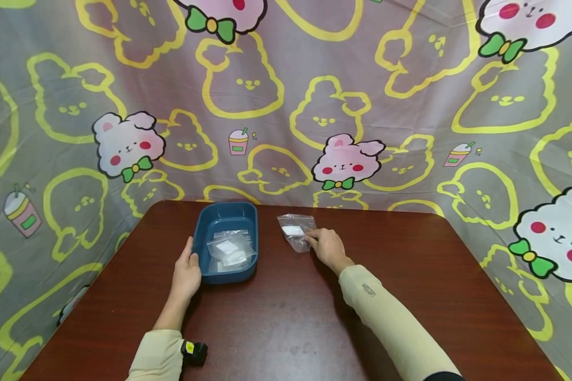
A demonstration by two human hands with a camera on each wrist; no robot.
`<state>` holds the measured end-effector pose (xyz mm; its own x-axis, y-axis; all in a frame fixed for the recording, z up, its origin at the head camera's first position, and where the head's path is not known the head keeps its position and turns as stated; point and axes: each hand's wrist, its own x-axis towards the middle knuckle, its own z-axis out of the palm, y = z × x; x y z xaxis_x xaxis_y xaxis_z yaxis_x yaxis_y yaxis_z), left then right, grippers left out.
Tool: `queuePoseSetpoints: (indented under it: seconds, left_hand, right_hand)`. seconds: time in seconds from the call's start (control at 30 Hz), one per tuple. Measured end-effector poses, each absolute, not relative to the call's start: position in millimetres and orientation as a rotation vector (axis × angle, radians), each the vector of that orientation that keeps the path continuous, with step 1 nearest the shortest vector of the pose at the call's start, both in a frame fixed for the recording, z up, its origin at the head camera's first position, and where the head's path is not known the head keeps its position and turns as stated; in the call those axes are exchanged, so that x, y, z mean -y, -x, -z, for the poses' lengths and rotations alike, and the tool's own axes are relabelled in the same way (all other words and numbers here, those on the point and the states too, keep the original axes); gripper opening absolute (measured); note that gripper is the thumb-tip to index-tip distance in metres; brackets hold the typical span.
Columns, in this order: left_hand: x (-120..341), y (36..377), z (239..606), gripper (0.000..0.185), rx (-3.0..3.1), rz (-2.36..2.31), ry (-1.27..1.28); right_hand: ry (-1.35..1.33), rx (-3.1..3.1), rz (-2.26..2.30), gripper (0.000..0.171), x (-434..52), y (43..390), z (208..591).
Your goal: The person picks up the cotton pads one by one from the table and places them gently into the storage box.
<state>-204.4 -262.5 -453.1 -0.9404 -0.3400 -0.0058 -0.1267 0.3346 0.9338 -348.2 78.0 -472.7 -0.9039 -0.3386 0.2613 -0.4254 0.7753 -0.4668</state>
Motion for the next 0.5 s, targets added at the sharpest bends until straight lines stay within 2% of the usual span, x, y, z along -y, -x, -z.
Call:
queuePoseSetpoints:
  seconds: [0.5]
  left_hand:
    - [265.1, 205.9, 456.2, 0.056, 2.421, 1.631, -0.406]
  right_hand:
    - [-0.595, 2.731, -1.08, 0.024, -84.0, 330.3, 467.7]
